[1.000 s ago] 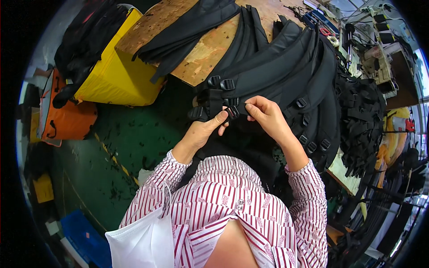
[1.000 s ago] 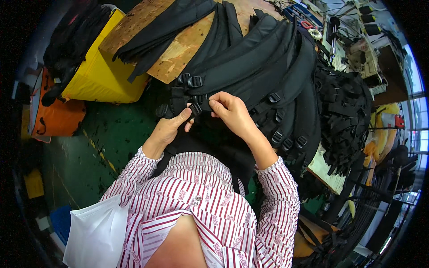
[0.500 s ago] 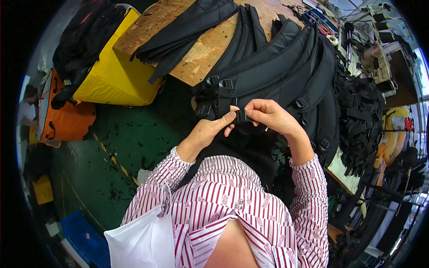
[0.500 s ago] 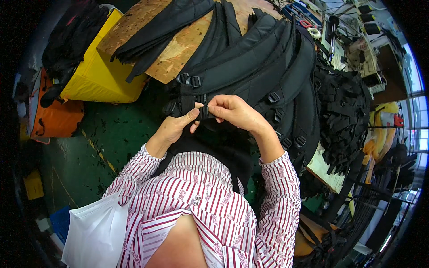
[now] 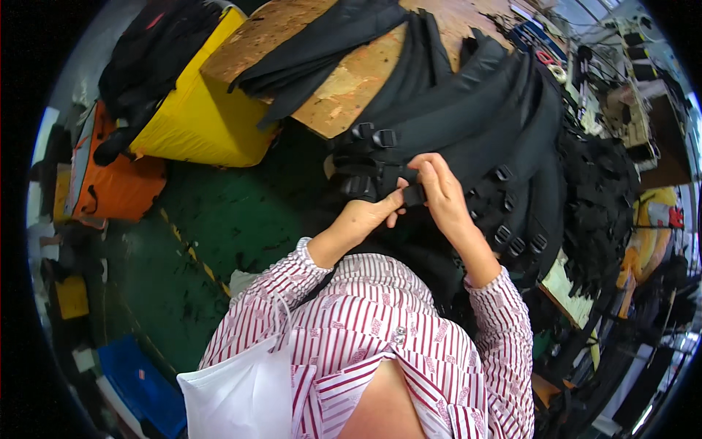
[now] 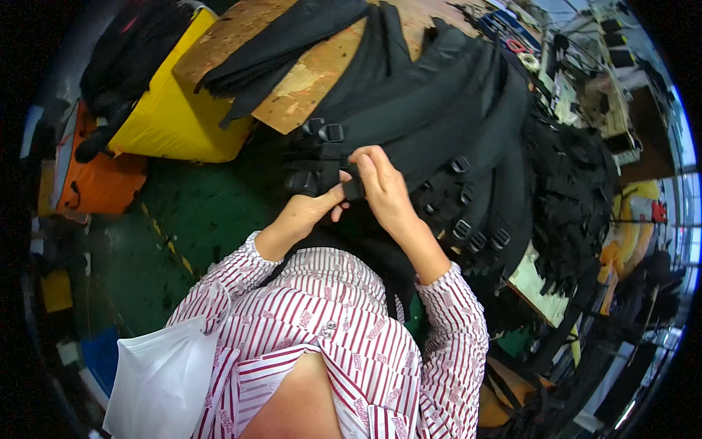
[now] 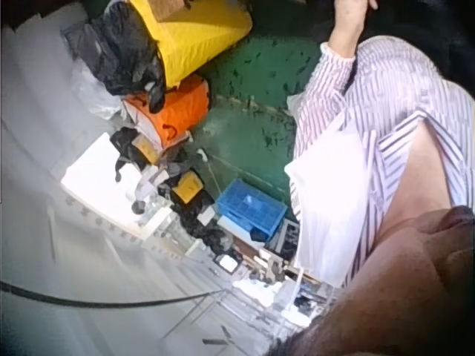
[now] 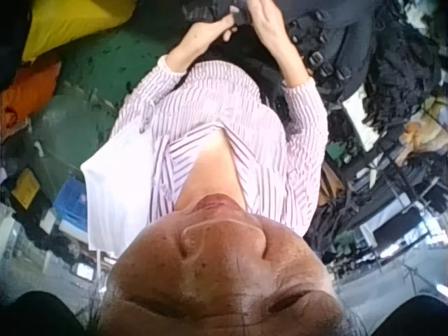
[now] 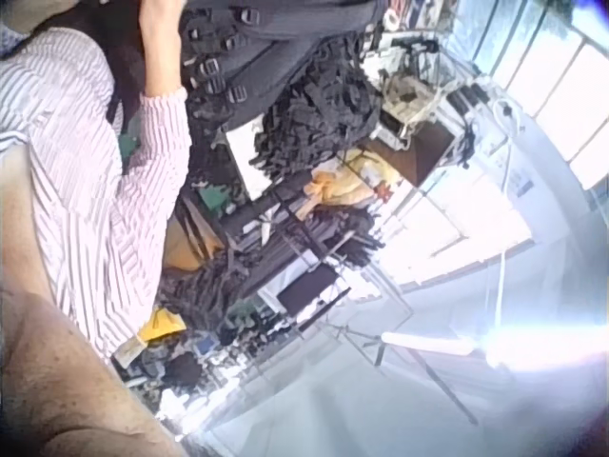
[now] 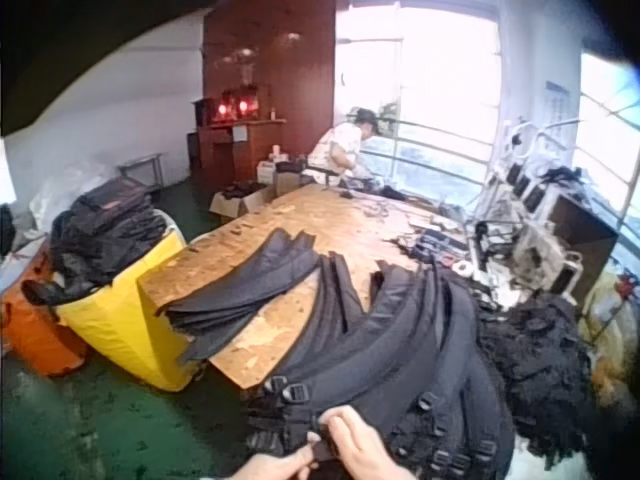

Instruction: The person assembles backpack shoulder straps by threading straps through plastic buckles by hand and organizing the straps on the work table.

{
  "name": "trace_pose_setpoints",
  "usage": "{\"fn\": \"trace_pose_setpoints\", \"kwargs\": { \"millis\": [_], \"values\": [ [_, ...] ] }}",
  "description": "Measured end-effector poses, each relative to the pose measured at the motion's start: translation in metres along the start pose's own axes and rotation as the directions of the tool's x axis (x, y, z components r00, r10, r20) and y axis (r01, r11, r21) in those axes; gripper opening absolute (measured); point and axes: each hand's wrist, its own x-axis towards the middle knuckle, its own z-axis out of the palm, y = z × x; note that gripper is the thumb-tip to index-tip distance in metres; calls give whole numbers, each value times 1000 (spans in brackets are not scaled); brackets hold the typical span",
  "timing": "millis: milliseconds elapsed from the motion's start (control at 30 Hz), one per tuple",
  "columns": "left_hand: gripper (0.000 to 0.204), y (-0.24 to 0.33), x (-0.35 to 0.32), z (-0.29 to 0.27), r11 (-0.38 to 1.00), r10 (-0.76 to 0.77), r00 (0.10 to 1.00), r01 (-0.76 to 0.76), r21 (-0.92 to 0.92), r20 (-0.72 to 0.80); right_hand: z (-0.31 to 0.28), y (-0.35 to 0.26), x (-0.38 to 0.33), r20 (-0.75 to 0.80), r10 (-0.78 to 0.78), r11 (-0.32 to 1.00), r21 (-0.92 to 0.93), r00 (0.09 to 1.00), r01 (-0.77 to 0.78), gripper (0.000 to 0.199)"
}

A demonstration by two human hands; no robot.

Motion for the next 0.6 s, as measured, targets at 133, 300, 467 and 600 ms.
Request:
{"fn": "trace_pose_setpoints", "kwargs": {
  "millis": [133, 300, 467, 600],
  "values": [
    [19, 1, 7, 1, 999, 52, 996, -53, 10, 65, -18, -8, -2, 206, -458, 749, -434, 865, 500, 20],
    [20, 2, 12, 11, 999, 27, 999, -29, 43, 41, -25, -21, -21, 169, -476, 626, -624, 863, 467, 20],
    [34, -11, 23, 12, 968, -4, 993, 34, 250, -119, -22, -10, -24, -138, -478, 870, -213, 868, 445, 18],
    [24, -7, 24, 11, 969, -17, 995, 41, 244, -97, -30, -13, -29, -105, -53, 998, -48, 993, 48, 5]
  ]
}}
